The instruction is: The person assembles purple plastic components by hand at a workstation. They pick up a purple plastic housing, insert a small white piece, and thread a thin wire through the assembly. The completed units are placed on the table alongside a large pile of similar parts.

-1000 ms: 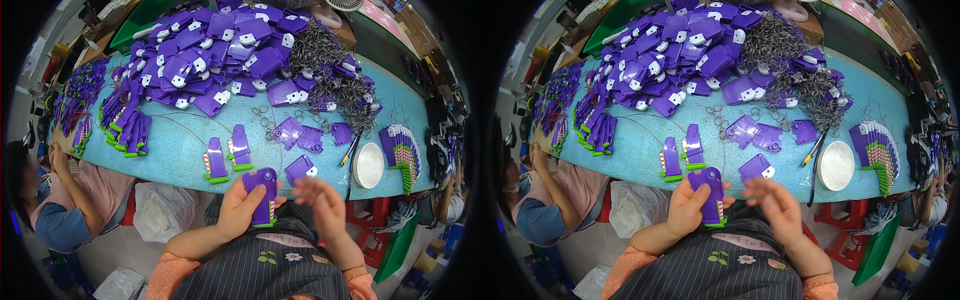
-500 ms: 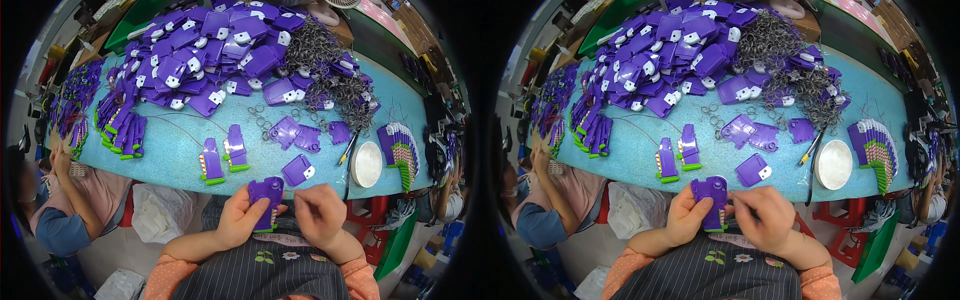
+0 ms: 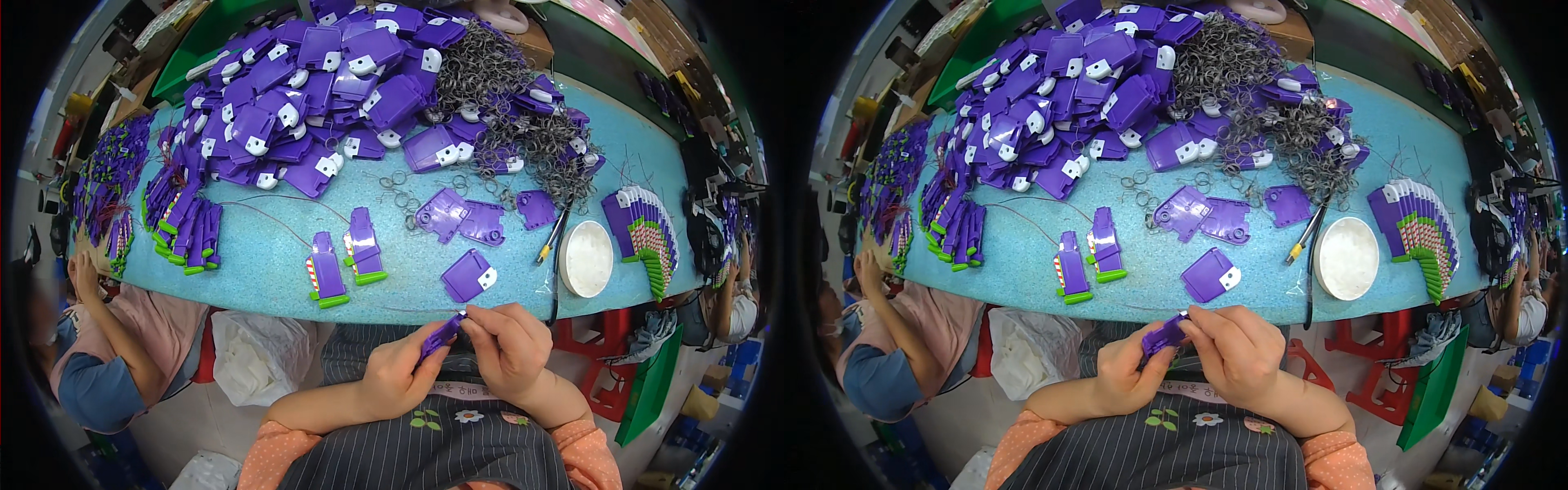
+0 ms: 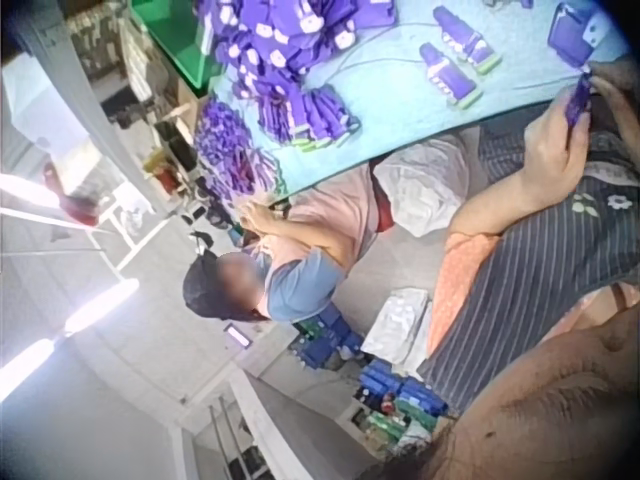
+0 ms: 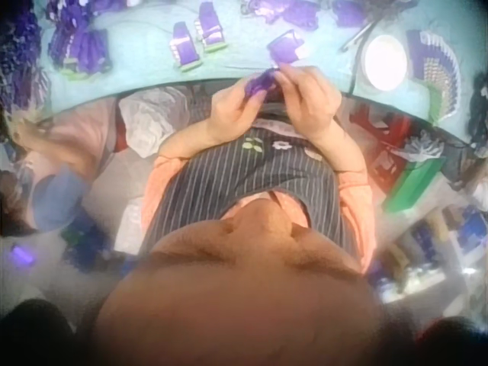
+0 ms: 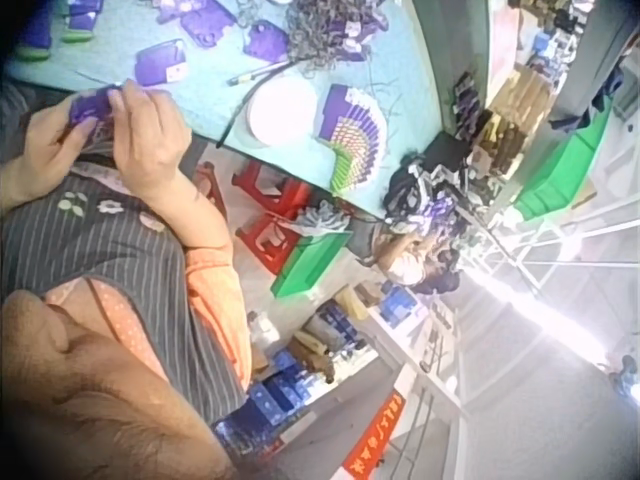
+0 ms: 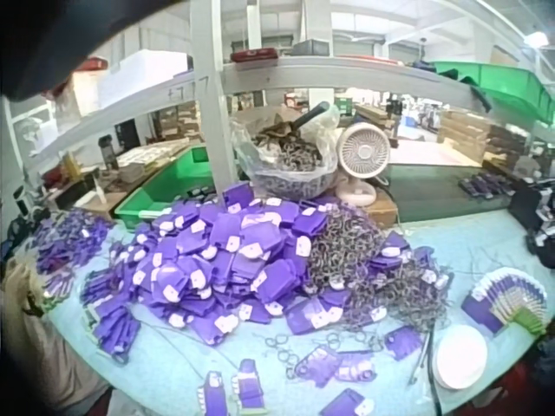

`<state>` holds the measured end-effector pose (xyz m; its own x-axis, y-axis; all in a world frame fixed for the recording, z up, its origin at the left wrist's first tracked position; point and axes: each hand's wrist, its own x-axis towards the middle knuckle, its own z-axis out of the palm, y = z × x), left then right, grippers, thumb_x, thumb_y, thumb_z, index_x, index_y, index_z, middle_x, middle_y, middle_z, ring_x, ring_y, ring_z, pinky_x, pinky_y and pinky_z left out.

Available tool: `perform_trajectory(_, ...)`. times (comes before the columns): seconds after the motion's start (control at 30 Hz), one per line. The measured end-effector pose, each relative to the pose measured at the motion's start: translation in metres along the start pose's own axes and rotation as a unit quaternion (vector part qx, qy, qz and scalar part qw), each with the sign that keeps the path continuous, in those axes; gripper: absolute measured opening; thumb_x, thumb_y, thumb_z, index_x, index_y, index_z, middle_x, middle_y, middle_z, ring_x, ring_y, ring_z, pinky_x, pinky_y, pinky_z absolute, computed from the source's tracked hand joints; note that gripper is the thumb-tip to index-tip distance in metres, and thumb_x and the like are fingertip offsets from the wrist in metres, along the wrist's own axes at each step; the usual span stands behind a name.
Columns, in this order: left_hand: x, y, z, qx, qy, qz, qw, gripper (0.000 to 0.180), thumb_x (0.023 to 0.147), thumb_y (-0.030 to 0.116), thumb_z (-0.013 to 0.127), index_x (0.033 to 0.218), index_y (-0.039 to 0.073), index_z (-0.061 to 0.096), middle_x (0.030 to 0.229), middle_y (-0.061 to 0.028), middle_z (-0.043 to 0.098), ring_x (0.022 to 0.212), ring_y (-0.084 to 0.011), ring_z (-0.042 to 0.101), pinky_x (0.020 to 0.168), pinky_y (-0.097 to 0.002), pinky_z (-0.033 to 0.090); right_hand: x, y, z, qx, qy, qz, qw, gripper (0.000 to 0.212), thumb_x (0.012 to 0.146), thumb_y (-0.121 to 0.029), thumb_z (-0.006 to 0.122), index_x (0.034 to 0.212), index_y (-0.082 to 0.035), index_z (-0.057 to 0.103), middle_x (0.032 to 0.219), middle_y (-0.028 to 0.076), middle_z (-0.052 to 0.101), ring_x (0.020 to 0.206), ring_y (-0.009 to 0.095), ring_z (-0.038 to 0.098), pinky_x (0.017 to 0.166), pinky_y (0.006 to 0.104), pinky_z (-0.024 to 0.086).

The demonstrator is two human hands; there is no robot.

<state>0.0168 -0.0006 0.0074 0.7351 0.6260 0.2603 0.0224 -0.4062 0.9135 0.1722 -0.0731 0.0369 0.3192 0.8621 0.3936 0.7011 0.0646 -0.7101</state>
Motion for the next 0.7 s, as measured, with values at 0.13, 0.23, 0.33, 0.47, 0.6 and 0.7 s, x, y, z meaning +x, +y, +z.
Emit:
perform_trajectory(0.13,0.003,0.002,-0.006,0.025,-0.074,0.014,0.997,0.031,0.083,0.001,0.059,0.112,-0.007,0.052,0.085,-0.0172,0.065,0.072,-0.0302,0.066,0.062,-0.0332,0.053,0.006,0.009,0.000,0.188,-0.098,0.135,0.968,0.010,0.087,-0.008,0.059,0.091,0.001,0.058,0.077,0.008,0.055,0.060,0.016,0.050,0.056,0.0273,0.042)
perform_trajectory(0.23,0.008,0.002,-0.011,-0.010,-0.162,0.016,0.987,0.030,0.085,0.002,0.057,0.113,-0.004,0.051,0.087,-0.0174,0.064,0.076,-0.0292,0.066,0.064,-0.0319,0.053,0.018,0.027,-0.010,0.314,-0.211,0.212,0.901,0.015,0.092,-0.012,0.052,0.082,-0.001,0.054,0.075,0.003,0.054,0.067,0.012,0.049,0.064,0.0253,0.041)
perform_trajectory(0.33,0.010,0.009,-0.020,-0.151,-0.264,-0.091,0.948,0.030,0.089,0.005,0.054,0.117,-0.002,0.047,0.094,-0.0166,0.064,0.080,-0.0234,0.067,0.068,-0.0296,0.053,0.038,0.039,-0.002,0.298,-0.026,0.251,0.921,0.007,0.089,-0.009,0.057,0.084,-0.004,0.056,0.074,-0.002,0.053,0.069,0.007,0.048,0.062,0.0205,0.038)
perform_trajectory(0.47,0.009,0.021,-0.017,-0.418,-0.055,-0.292,0.858,0.033,0.092,0.009,0.051,0.122,-0.002,0.042,0.095,-0.0117,0.066,0.084,-0.0145,0.065,0.075,-0.0264,0.051,0.027,0.024,0.003,0.388,0.087,0.314,0.862,0.010,0.085,-0.005,0.060,0.095,-0.003,0.058,0.083,0.002,0.057,0.070,0.007,0.051,0.060,0.0191,0.040)
perform_trajectory(0.6,0.003,0.011,-0.005,-0.196,0.032,-0.190,0.962,0.031,0.089,0.008,0.056,0.117,-0.002,0.049,0.080,-0.0115,0.066,0.073,-0.0140,0.066,0.065,-0.0269,0.051,-0.006,0.004,0.009,0.304,-0.076,0.176,0.933,0.023,0.083,-0.001,0.061,0.106,0.000,0.059,0.100,0.011,0.060,0.072,0.010,0.056,0.058,0.0212,0.044)
perform_trajectory(0.7,-0.002,0.008,0.000,-0.023,0.049,-0.060,0.997,0.028,0.087,0.006,0.060,0.112,-0.004,0.054,0.078,-0.0138,0.064,0.064,-0.0160,0.065,0.057,-0.0287,0.050,-0.012,-0.001,0.010,0.247,-0.050,0.117,0.961,0.025,0.082,0.000,0.061,0.107,0.002,0.059,0.107,0.014,0.060,0.074,0.012,0.058,0.059,0.0223,0.046)
